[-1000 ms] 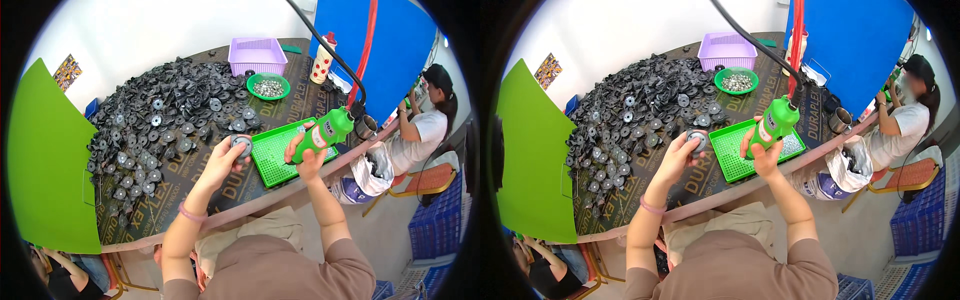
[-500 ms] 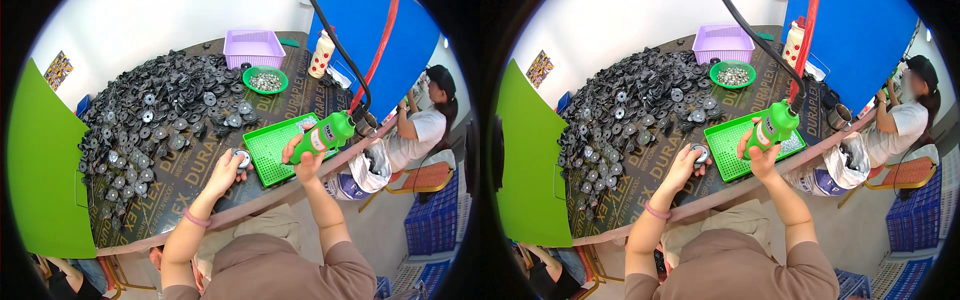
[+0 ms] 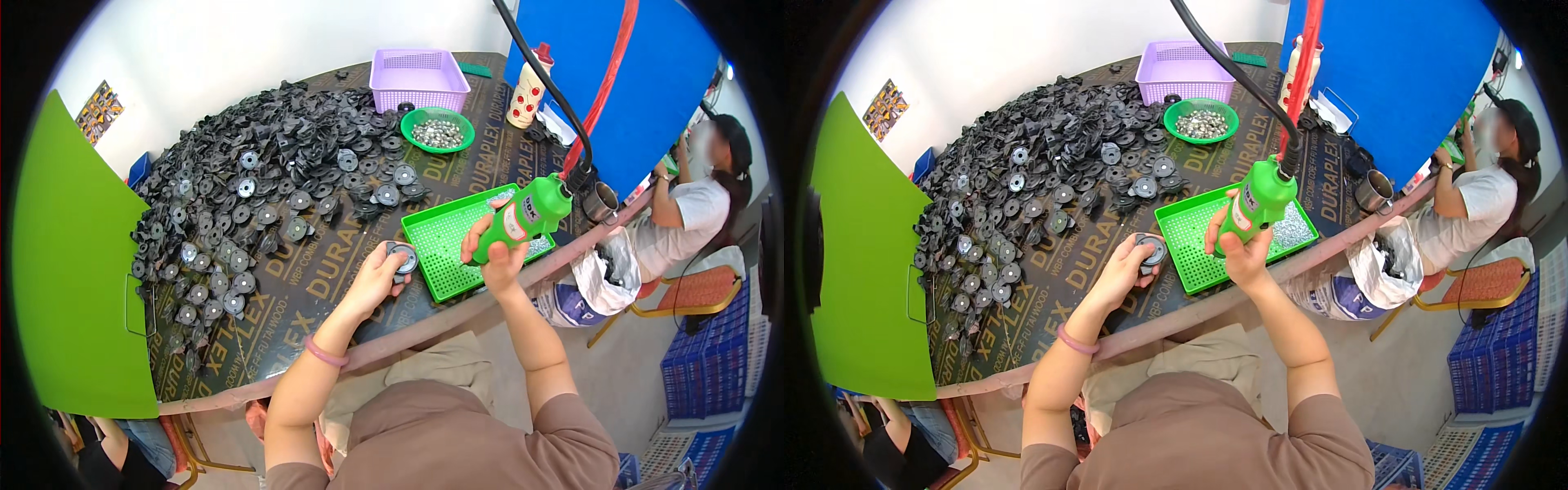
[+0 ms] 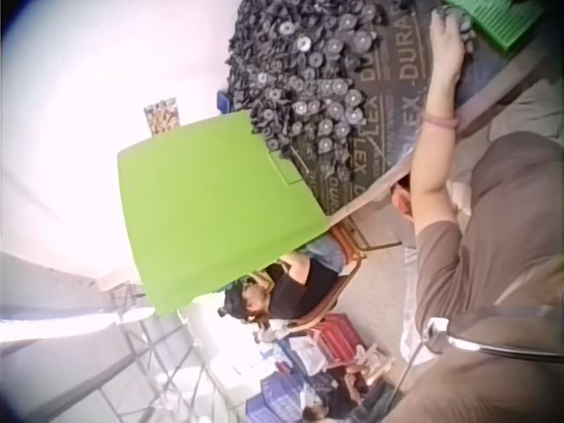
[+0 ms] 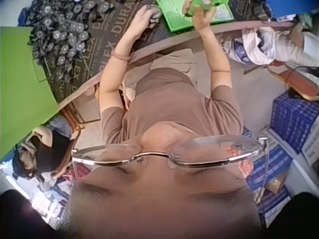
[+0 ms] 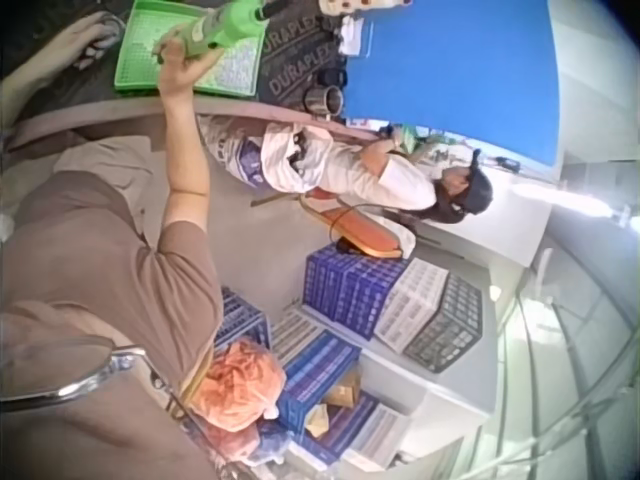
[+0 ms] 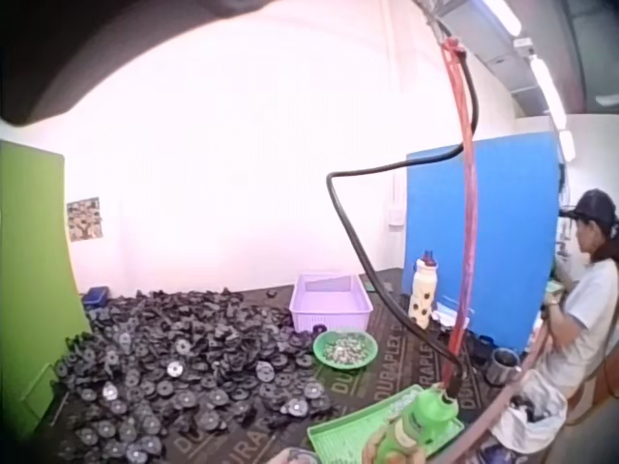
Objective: The person assembles plastic components by taking them from a pile, driving screws into each piece using an electric screwdriver, and placing the assembled pieces into a bag below the table.
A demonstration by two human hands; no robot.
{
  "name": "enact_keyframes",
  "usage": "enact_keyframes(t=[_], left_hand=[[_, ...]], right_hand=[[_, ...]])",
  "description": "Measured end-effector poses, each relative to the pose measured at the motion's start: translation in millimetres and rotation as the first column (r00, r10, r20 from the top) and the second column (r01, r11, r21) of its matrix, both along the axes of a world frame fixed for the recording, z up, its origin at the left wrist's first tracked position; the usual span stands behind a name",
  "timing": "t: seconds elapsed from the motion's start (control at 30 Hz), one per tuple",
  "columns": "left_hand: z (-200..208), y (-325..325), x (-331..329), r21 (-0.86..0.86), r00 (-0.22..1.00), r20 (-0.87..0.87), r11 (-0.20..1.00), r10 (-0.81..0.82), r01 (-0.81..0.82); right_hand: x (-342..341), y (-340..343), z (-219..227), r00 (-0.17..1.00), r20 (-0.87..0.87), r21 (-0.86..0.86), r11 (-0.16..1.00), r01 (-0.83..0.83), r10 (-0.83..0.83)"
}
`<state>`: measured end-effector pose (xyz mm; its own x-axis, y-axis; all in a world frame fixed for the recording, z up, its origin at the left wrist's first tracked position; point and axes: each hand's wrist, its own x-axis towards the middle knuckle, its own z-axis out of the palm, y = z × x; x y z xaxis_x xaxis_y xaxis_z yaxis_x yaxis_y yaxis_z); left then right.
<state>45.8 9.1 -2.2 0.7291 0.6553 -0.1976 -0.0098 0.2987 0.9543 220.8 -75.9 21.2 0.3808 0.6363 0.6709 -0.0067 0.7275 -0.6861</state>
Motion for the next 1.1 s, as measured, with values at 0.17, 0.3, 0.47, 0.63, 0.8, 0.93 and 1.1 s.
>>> enact_keyframes(t=[0.17,0.3,0.47,0.63,0.8,0.93,1.1], left_hand=[[1.2,-3.6,1.2,-0.139,0.999,0.001,0.989,-0.053,0.053],[1.0,-6.6,2.1,-0.147,0.997,0.01,0.986,-0.075,0.076],[0.7,-6.3,2.1,-0.151,0.996,0.029,0.985,-0.08,0.084],[1.8,-5.7,0.8,-0.109,0.994,0.029,0.989,-0.102,0.104],[1.7,-12.9,2.7,-0.052,0.999,0.03,0.998,-0.034,0.036],[5.3,-18.1,3.1,0.001,0.998,0.068,1.0,0.012,-0.012],[2.8,-1.8,1.4,0.386,0.991,-0.133,0.922,0.026,0.028]], right_hand=[[-6.0,-7.3,28.3,0.993,-0.114,0.08,0.997,-0.005,0.014],[-21.3,1.1,38.3,0.977,-0.196,0.199,0.979,-0.049,0.089],[-33.7,12.8,33.3,0.974,-0.19,0.177,0.98,-0.086,0.12],[-38.2,17.8,28.2,0.979,-0.147,0.141,0.983,-0.12,0.141],[-42.7,19.4,19.8,0.976,-0.141,0.117,0.982,-0.147,0.163],[-45.8,20.0,20.5,0.981,-0.144,0.146,0.983,-0.111,0.133],[-40.0,16.6,27.8,0.984,-0.112,0.211,0.971,-0.113,0.138]])
